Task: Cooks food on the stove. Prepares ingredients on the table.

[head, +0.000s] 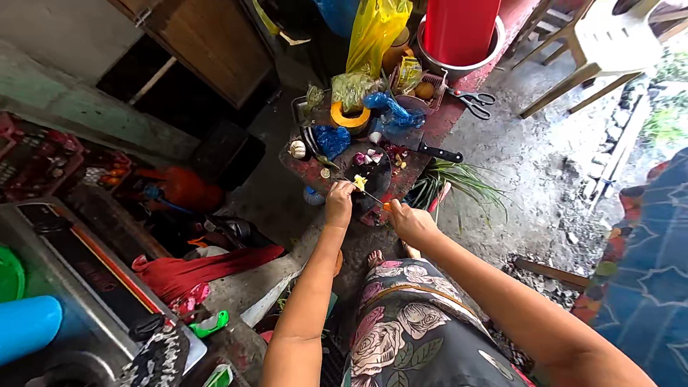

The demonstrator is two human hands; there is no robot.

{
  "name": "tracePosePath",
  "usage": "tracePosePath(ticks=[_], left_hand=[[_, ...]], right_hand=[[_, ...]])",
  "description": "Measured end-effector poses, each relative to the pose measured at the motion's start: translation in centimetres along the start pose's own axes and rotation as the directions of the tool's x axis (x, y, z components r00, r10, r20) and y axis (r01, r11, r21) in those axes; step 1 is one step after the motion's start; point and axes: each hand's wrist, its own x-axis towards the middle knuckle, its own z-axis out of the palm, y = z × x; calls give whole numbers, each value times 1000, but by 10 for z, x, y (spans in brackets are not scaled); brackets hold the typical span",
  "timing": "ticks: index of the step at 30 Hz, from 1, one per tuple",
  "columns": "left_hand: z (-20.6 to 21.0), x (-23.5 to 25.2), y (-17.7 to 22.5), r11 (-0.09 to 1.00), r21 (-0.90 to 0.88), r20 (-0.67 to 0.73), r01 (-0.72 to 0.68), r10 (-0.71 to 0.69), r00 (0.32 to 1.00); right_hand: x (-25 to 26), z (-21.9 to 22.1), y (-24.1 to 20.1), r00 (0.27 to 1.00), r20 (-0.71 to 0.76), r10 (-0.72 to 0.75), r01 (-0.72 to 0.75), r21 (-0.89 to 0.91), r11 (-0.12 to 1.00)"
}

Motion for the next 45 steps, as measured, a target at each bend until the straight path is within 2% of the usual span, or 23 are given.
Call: tracePosePath(ticks=[3, 6, 11, 14, 17, 20, 22, 26, 31, 35, 37, 40, 43, 45], left_hand=[[2, -1, -1, 1000, 5, -14, -25, 25, 1000], [1, -1, 1, 1000, 5, -14, -30, 30, 999], [3, -1, -2, 1000, -24, -14, -16, 15, 1000], [5, 0, -1, 1000, -11, -1, 13, -13, 1000], [-2, 8, 8, 992, 7, 88, 124, -124, 988], [-14, 22, 23, 944, 11, 278, 330, -320, 906], [-13, 29, 30, 921, 41, 338, 386, -377, 862], [-1, 39, 39, 944, 86, 351, 318, -327, 877], [-2, 40, 45, 954, -11, 370, 300, -275, 887], [-10, 31, 40, 969, -75, 202, 238, -219, 955], [-15, 22, 40, 976, -54, 158, 213, -202, 966], [-13, 2, 50, 992, -50, 178, 114, -103, 979], [7, -28, 68, 983, -181, 218, -8, 48, 975], [27, -55, 85, 934, -349, 359, 70, 65, 931]], right_hand=[[-3, -5, -4, 1000, -5, 23, -24, -72, 997], [5, -6, -4, 997, 67, 48, -45, -46, 998], [31, 4, 0, 995, 97, 31, -40, 94, 995], [36, 3, 9, 992, 120, -36, 3, 271, 963], [31, -3, 19, 991, 57, -117, 81, 436, 896], [21, -6, 28, 996, -52, -79, 94, 423, 901], [12, -6, 35, 993, -105, -45, 85, 422, 902], [2, 12, 54, 974, -226, 8, 102, 470, 877], [-21, 43, 61, 963, -254, 85, 39, 448, 893], [-32, 63, 57, 931, -331, 153, 27, 481, 876], [-37, 76, 57, 910, -377, 173, 47, 508, 860], [-53, 96, 64, 885, -387, 259, 34, 608, 793], [-71, 127, 79, 840, -379, 388, -3, 712, 702], [-83, 151, 86, 821, -332, 465, -49, 770, 636]])
